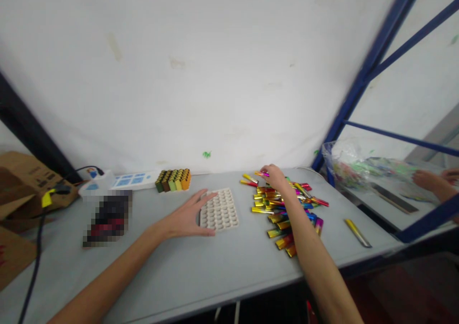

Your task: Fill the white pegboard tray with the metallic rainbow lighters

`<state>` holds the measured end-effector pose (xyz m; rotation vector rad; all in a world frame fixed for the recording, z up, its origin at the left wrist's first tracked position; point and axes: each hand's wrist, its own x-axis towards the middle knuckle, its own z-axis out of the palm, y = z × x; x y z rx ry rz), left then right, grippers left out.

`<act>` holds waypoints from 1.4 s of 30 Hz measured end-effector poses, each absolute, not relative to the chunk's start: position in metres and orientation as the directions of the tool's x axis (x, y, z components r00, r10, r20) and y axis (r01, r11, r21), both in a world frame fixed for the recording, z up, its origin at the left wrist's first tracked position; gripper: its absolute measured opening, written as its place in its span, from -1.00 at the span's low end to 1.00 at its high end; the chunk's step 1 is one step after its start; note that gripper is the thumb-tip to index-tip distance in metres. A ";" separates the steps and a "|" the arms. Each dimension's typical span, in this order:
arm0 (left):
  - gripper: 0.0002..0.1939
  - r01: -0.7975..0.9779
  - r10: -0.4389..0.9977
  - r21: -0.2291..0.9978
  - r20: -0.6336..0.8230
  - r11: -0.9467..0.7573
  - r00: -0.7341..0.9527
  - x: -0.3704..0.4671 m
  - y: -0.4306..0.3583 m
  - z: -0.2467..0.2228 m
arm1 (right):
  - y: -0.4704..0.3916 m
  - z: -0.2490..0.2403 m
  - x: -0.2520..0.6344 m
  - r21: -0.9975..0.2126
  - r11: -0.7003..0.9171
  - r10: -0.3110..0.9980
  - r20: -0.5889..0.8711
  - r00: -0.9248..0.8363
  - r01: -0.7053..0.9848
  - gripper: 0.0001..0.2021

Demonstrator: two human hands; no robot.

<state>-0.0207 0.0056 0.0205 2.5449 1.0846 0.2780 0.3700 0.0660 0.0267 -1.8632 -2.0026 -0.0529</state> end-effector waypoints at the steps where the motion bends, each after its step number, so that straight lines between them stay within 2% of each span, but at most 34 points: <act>1: 0.24 0.662 0.728 0.398 0.023 -0.635 0.685 -0.022 0.006 0.021 | 0.065 0.029 0.371 -0.263 0.155 0.931 0.361 -0.052 0.952 -0.83; 5: 0.37 0.660 0.720 0.393 0.005 -0.640 0.694 -0.029 0.010 0.019 | 0.057 0.041 0.363 -0.453 0.388 0.830 0.550 -0.092 0.803 -0.74; 8: 0.43 0.616 0.694 0.417 0.051 -0.668 0.718 -0.034 0.014 0.016 | 0.049 0.050 0.343 -0.637 0.483 0.822 0.566 -0.060 0.600 -0.67; 11: 0.47 0.566 0.668 0.455 0.089 -0.687 0.739 -0.035 0.015 0.015 | 0.041 0.057 0.321 -0.765 0.517 0.841 0.538 -0.059 0.384 -0.61; 15: 0.47 0.541 0.671 0.477 0.149 -0.693 0.727 -0.033 0.015 0.012 | 0.028 0.068 0.299 -0.833 0.509 0.860 0.502 -0.090 0.216 -0.62; 19: 0.51 0.541 0.687 0.486 0.188 -0.686 0.702 -0.027 0.013 0.005 | 0.016 0.079 0.284 -0.834 0.540 0.837 0.519 -0.171 0.113 -0.69; 24: 0.57 0.533 0.703 0.531 0.179 -0.658 0.689 -0.013 0.009 0.000 | 0.006 0.086 0.267 -0.785 0.609 0.778 0.560 -0.284 0.118 -0.74; 31: 0.60 0.498 0.683 0.554 0.188 -0.667 0.706 -0.007 0.011 -0.003 | 0.015 0.087 0.235 -0.734 0.601 0.771 0.426 -0.473 0.317 -0.69; 37: 0.63 0.537 0.717 0.562 0.152 -0.629 0.681 -0.010 0.012 -0.007 | 0.032 0.053 0.213 -0.532 0.601 0.799 0.409 -0.440 0.596 -0.80; 42: 0.62 0.522 0.710 0.563 0.175 -0.641 0.682 -0.009 0.013 -0.007 | 0.034 0.037 0.210 -0.542 0.596 0.803 0.433 -0.411 0.592 -0.78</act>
